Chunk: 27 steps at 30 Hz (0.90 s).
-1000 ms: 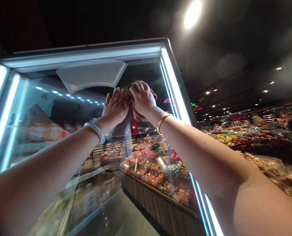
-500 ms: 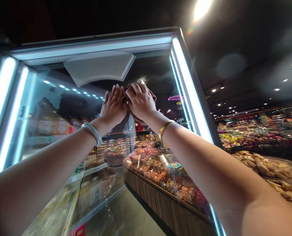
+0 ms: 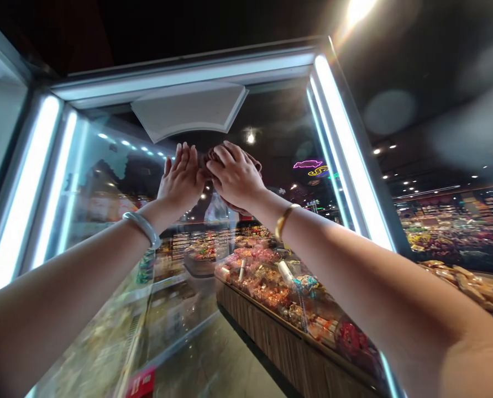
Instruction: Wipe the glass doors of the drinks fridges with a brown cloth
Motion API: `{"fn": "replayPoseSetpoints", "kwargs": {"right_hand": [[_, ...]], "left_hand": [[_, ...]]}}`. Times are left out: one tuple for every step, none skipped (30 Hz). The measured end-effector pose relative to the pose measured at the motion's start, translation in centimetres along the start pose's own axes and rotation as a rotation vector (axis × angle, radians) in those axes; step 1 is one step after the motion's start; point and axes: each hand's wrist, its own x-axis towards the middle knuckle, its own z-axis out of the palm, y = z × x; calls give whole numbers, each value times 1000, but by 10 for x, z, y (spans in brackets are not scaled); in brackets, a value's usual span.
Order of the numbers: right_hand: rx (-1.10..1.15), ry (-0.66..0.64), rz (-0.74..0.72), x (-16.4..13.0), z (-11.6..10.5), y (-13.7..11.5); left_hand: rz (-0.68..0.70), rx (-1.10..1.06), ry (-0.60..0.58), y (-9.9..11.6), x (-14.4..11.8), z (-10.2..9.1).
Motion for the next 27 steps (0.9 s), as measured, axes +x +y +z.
{"fn": "replayPoseSetpoints", "kwargs": {"right_hand": [[-1,-14,-32,-7,-3,4],[-3,-20,-37,-11,-5,11],[-2,-16,-15,-10,-6,18],[2,0,30,-4,-5,25],[11,26,86,6,-2,28],[24,56,140,18,3,28],[39,84,179,31,9,24],[53,99,194,42,15,15],[65,97,183,49,20,4],[73,79,146,51,24,-8],[77,52,93,49,26,-18],[76,19,29,43,26,-26],[71,-15,-35,34,24,-30],[64,-44,-87,24,20,-30],[55,-65,-117,15,15,-25],[48,-76,-116,9,11,-18],[42,-76,-94,6,8,-10],[39,-61,-49,8,7,-4],[41,-33,10,14,8,-1],[47,-2,68,22,11,-2],[55,23,113,30,16,-8],[67,32,134,38,21,-18],[79,27,128,42,26,-31],[89,9,91,43,30,-45],[95,-13,35,39,32,-57],[97,-36,-30,31,32,-67],[94,-54,-91,21,31,-72]], "left_hand": [[7,0,0,-2,-1,0],[13,-3,-2,-4,-2,-1],[16,-7,-5,-5,-3,-1],[14,-10,-6,-6,-3,-2],[10,-10,-7,-7,-2,-3],[3,-7,-5,-8,-2,-4],[-4,0,-3,-10,-2,-4],[-15,7,-5,-13,-1,-5],[-31,13,-9,-16,-2,-6],[-49,16,-14,-20,-3,-6],[-64,17,-19,-24,-4,-7],[-74,18,-20,-28,-6,-7],[-80,20,-20,-33,-8,-8],[-78,24,-19,-36,-11,-8],[-73,30,-19,-40,-13,-9],[-67,36,-22,-42,-16,-9],[-63,42,-25,-44,-18,-10],[-62,47,-28,-46,-19,-10],[-61,50,-28,-48,-21,-11],[-60,52,-26,-49,-22,-11],[-60,51,-23,-51,-23,-12],[-60,49,-22,-53,-25,-12],[-62,45,-19,-55,-26,-13],[-65,40,-15,-57,-28,-13],[-67,38,-9,-60,-30,-13],[-66,38,-5,-62,-33,-14],[-63,41,0,-65,-35,-15]]}}
